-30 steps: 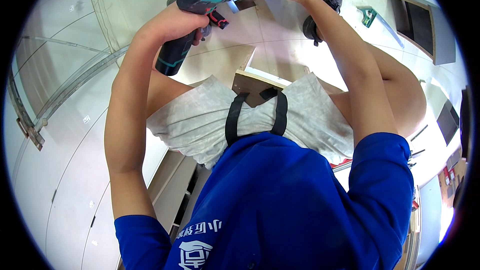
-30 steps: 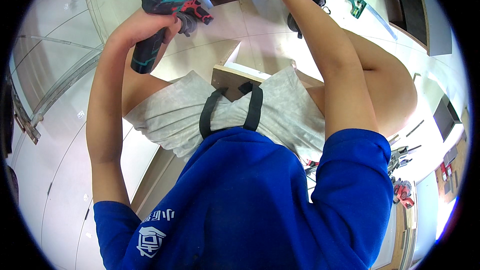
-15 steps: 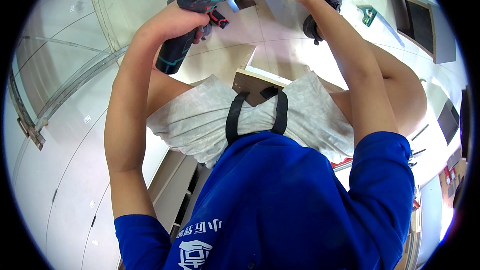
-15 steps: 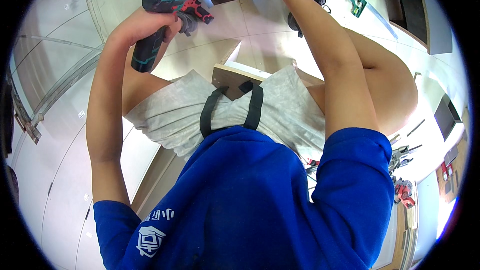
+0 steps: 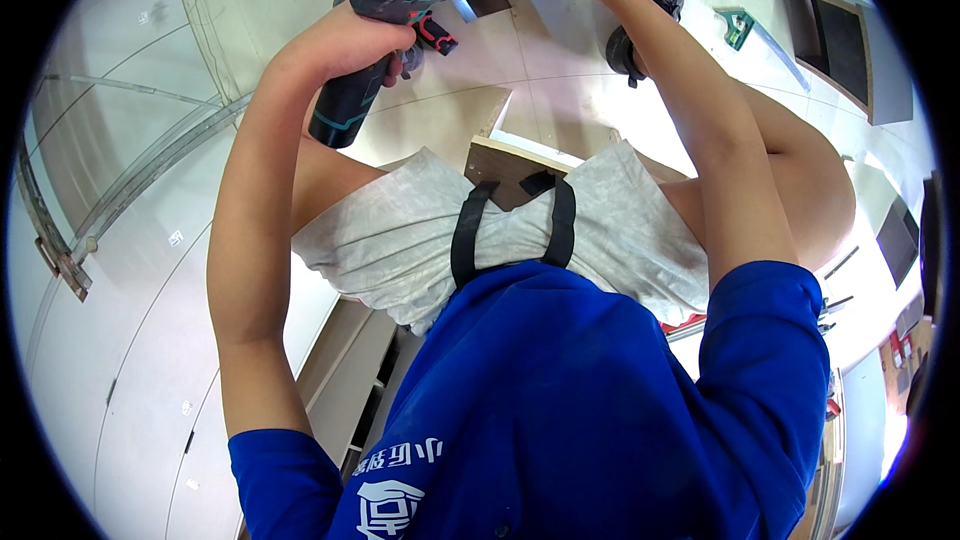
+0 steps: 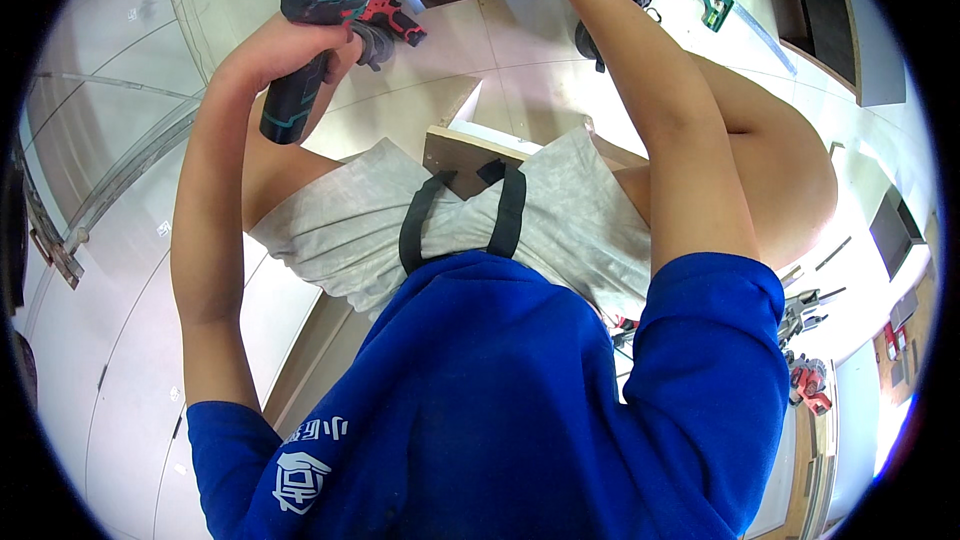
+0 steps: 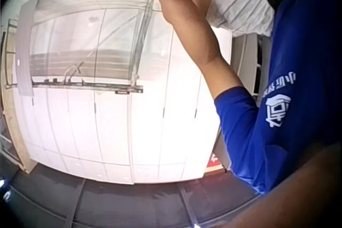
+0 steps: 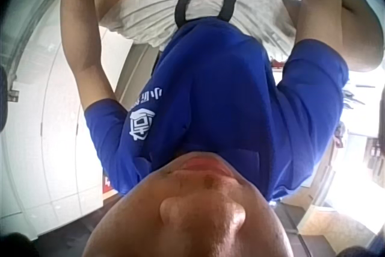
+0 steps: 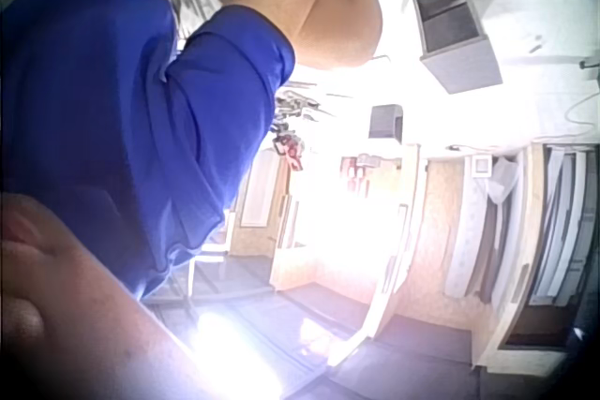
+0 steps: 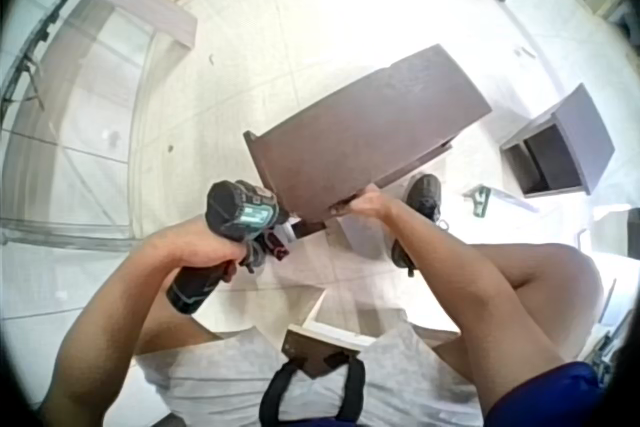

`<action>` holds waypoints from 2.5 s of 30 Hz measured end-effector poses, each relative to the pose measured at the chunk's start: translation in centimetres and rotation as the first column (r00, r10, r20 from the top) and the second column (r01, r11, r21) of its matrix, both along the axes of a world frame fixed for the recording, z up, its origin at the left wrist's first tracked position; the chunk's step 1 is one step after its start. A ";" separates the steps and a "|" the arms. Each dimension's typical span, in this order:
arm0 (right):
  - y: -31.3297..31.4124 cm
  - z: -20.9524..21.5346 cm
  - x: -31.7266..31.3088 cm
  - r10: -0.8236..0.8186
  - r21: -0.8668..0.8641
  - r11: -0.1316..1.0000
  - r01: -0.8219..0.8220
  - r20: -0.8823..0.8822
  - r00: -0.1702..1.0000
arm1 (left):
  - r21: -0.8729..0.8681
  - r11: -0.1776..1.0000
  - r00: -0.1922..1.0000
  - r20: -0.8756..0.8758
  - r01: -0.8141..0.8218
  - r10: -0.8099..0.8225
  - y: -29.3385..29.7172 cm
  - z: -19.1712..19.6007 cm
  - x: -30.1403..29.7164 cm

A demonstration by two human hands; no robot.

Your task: The person uses a cordless drill to drive screws into a wooden furniture panel while sitting on the floor. They reposition the panel and continue fastening screws to assemble the piece.

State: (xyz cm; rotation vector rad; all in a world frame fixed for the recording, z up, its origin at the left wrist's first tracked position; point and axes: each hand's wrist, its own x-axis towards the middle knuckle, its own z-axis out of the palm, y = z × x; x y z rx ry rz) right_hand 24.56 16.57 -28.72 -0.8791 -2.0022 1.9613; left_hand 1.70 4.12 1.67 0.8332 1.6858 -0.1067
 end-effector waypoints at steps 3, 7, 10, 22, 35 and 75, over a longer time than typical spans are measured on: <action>0.1 0.1 0.0 0.016 0.002 1.000 -0.016 0.031 0.999 | -0.008 1.000 1.000 0.003 -0.004 0.004 0.0 0.0 0.0; 0.1 1.1 -0.1 0.024 -0.017 1.000 -0.023 0.075 0.997 | -0.012 1.000 1.000 0.015 -0.005 0.006 0.0 0.0 -0.1; 0.2 2.3 0.0 0.026 -0.019 1.000 -0.024 0.128 0.991 | -0.008 1.000 1.000 0.006 -0.007 0.007 0.0 0.2 0.1; 0.0 2.4 0.0 0.017 -0.003 1.000 -0.016 0.114 0.993 | -0.010 1.000 1.000 0.012 -0.011 0.011 0.1 0.2 0.1; 0.1 2.2 0.1 0.008 0.004 1.000 -0.009 0.104 0.995 | -0.005 1.000 0.999 0.027 0.025 -0.025 0.1 0.1 -0.1; 0.2 1.5 0.0 0.008 0.048 0.999 -0.013 0.102 0.995 | 0.026 0.999 0.999 0.009 0.046 -0.046 -0.1 -0.1 0.4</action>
